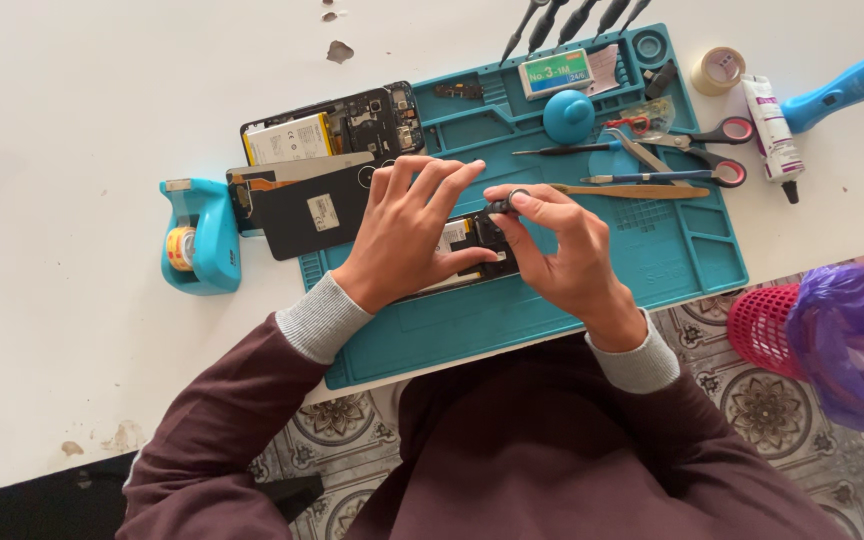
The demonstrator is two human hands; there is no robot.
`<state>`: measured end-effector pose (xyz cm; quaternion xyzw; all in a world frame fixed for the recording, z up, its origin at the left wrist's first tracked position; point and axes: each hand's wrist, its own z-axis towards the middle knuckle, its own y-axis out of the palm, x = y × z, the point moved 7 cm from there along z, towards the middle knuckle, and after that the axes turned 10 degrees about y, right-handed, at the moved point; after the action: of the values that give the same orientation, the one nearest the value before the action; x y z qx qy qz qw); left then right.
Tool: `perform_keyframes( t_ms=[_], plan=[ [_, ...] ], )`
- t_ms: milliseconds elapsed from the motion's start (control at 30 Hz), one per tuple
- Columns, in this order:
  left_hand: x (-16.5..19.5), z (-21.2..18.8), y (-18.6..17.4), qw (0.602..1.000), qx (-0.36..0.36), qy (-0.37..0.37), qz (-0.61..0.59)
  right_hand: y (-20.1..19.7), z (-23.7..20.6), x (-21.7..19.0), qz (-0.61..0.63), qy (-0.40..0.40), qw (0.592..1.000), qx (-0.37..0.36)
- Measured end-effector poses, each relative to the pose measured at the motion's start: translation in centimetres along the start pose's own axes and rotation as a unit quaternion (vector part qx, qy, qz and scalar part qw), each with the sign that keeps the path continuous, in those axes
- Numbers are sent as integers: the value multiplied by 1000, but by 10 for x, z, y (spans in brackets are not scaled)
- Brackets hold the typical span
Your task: The person uses a precision screwdriver to remove and install screws on two disassembled smartphones placed on a blue work mat. The person repeatedly picks up screws, aligns them with screw holes, and turns the screwdriver to secure components inside the phone chassis.
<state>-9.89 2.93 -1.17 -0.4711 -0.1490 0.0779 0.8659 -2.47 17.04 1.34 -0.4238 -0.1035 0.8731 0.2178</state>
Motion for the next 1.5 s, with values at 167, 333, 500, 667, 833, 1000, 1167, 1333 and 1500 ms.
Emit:
perform_keyframes(
  t_ms=[167,333,500,667,833,1000,1167,1333,1500],
  plan=[
    [1,-1,0,1000,3,2,4,1,0,2,2,6,1000,-9],
    [0,-1,0,1000,2,1,-1,2,-1,1,4,7,1000,-15],
    [0,-1,1,1000,2,3,-3,3,-1,1,10,2,1000,-20],
    [0,-1,0,1000,3,1,-4,2,-2,5,6,23,999,-27],
    [1,-1,-1,1000,5,0,-9,2,1,6,-30,55,997,-35],
    [0,0,-2,1000,5,-6,-10,0,6,-7,-76,64,994,-44],
    [-1,-1,-2,1000,3,-9,-11,6,9,-16,-1,50,996,-75],
    [-2,-2,-2,1000,-3,-23,15,10,7,-7,-45,44,997,-51],
    [-7,-2,-4,998,5,-43,39,4,0,2,-16,28,999,-29]
  ],
)
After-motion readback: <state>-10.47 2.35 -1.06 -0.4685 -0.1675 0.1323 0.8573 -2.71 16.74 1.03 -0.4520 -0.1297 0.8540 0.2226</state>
